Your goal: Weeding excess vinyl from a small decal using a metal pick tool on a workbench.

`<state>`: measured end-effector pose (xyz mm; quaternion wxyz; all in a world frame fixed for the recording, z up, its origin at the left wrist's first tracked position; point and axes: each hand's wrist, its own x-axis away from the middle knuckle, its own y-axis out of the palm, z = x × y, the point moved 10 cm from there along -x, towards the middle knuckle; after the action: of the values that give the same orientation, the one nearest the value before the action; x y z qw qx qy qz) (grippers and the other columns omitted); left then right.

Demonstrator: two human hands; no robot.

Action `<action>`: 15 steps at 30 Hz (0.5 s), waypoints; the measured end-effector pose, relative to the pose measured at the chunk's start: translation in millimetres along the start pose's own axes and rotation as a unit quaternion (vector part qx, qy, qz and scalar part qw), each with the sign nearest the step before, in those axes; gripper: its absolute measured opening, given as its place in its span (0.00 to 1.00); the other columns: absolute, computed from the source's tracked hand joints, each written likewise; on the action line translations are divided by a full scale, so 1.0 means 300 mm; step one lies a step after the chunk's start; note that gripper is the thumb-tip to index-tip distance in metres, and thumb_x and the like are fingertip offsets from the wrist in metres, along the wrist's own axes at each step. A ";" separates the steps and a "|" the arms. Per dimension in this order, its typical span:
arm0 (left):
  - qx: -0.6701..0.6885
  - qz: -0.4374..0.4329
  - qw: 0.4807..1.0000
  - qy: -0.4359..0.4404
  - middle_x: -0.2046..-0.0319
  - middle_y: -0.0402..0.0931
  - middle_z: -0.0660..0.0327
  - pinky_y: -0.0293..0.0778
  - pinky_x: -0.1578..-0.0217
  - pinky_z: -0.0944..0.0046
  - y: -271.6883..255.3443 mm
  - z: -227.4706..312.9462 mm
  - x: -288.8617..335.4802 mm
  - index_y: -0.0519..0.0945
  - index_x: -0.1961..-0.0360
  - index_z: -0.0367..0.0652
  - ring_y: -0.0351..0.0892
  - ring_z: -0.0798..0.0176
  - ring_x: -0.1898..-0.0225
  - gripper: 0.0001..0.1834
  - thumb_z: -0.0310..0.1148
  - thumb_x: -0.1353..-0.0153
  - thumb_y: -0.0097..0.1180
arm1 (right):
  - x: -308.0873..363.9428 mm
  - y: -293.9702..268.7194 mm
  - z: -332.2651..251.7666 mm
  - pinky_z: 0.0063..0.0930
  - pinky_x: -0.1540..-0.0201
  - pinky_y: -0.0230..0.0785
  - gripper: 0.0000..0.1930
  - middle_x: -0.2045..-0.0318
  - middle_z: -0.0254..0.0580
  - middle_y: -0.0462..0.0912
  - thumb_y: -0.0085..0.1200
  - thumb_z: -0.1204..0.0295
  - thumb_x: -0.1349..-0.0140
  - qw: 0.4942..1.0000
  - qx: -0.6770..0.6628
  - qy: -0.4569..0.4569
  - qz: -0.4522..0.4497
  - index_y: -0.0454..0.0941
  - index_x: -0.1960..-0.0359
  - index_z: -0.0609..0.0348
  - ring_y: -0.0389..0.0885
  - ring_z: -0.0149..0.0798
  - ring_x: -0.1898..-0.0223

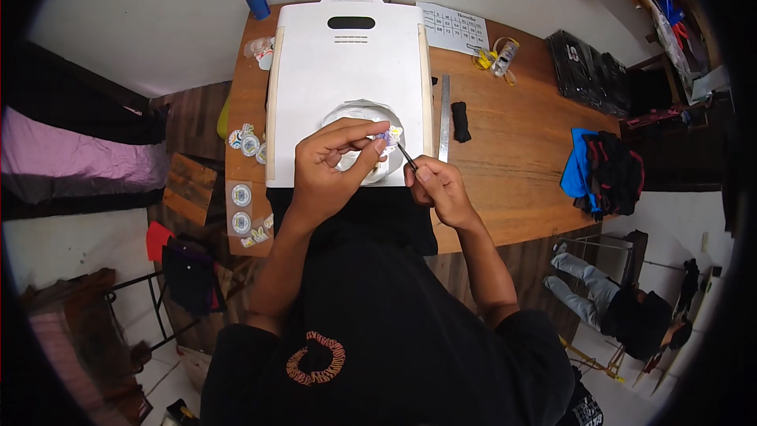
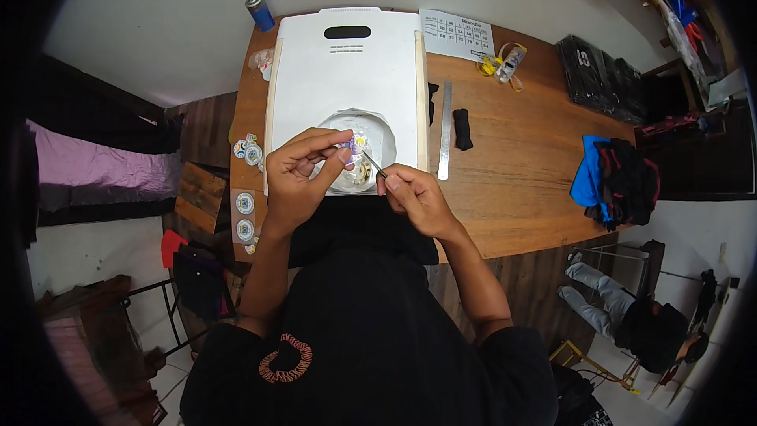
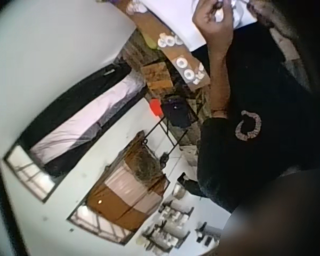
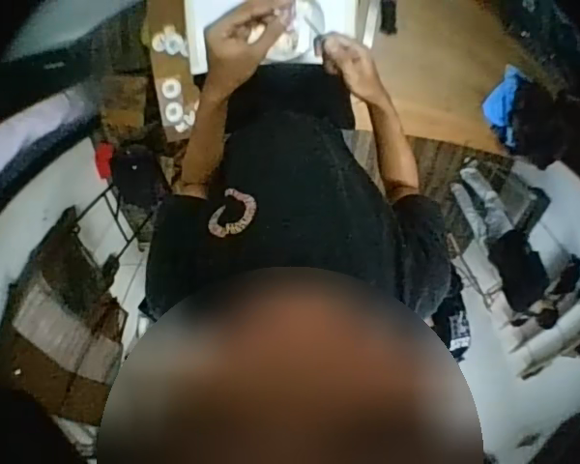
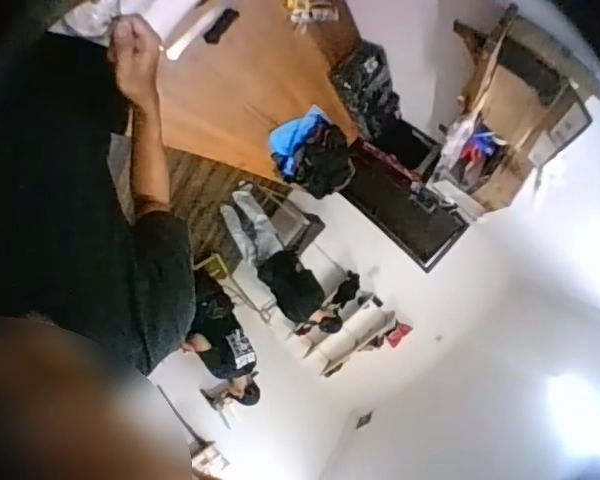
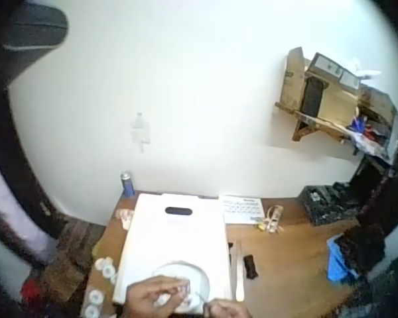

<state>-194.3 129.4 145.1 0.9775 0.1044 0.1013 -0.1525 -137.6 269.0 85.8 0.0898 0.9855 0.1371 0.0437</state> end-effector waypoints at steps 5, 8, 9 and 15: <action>0.003 0.002 1.000 0.000 0.62 0.79 0.54 0.79 0.61 0.72 -0.002 -0.002 0.003 0.80 0.55 0.30 0.81 0.68 0.64 0.13 0.15 0.43 0.58 | 0.002 0.000 0.003 0.17 0.80 0.47 0.15 0.85 0.25 0.61 0.39 0.65 0.27 1.000 0.000 0.001 0.000 0.73 0.67 0.62 0.54 0.19 0.83; 0.002 0.001 1.000 -0.004 0.61 0.79 0.54 0.79 0.61 0.72 -0.004 -0.004 0.005 0.80 0.55 0.30 0.81 0.68 0.64 0.13 0.16 0.43 0.58 | 0.002 0.001 0.001 0.18 0.80 0.47 0.15 0.85 0.25 0.61 0.39 0.65 0.27 1.000 0.001 -0.002 -0.001 0.73 0.67 0.62 0.54 0.19 0.84; 0.003 0.001 1.000 -0.006 0.61 0.79 0.53 0.79 0.61 0.72 -0.004 -0.006 0.005 0.80 0.55 0.30 0.81 0.68 0.64 0.13 0.16 0.43 0.58 | 0.002 0.001 0.000 0.18 0.80 0.47 0.15 0.85 0.25 0.61 0.39 0.65 0.27 1.000 0.002 -0.004 -0.002 0.73 0.67 0.62 0.54 0.19 0.84; 0.003 0.001 1.000 -0.004 0.61 0.79 0.54 0.79 0.62 0.72 0.000 -0.003 0.004 0.80 0.55 0.30 0.81 0.68 0.64 0.13 0.16 0.43 0.58 | 0.003 -0.005 0.002 0.17 0.80 0.47 0.15 0.85 0.25 0.62 0.40 0.66 0.27 1.000 0.005 -0.003 -0.002 0.73 0.68 0.62 0.55 0.19 0.83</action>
<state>-193.4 129.3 144.1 0.9778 0.1073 0.0965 -0.1519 -137.0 270.7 85.0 0.0849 0.9859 0.1388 0.0401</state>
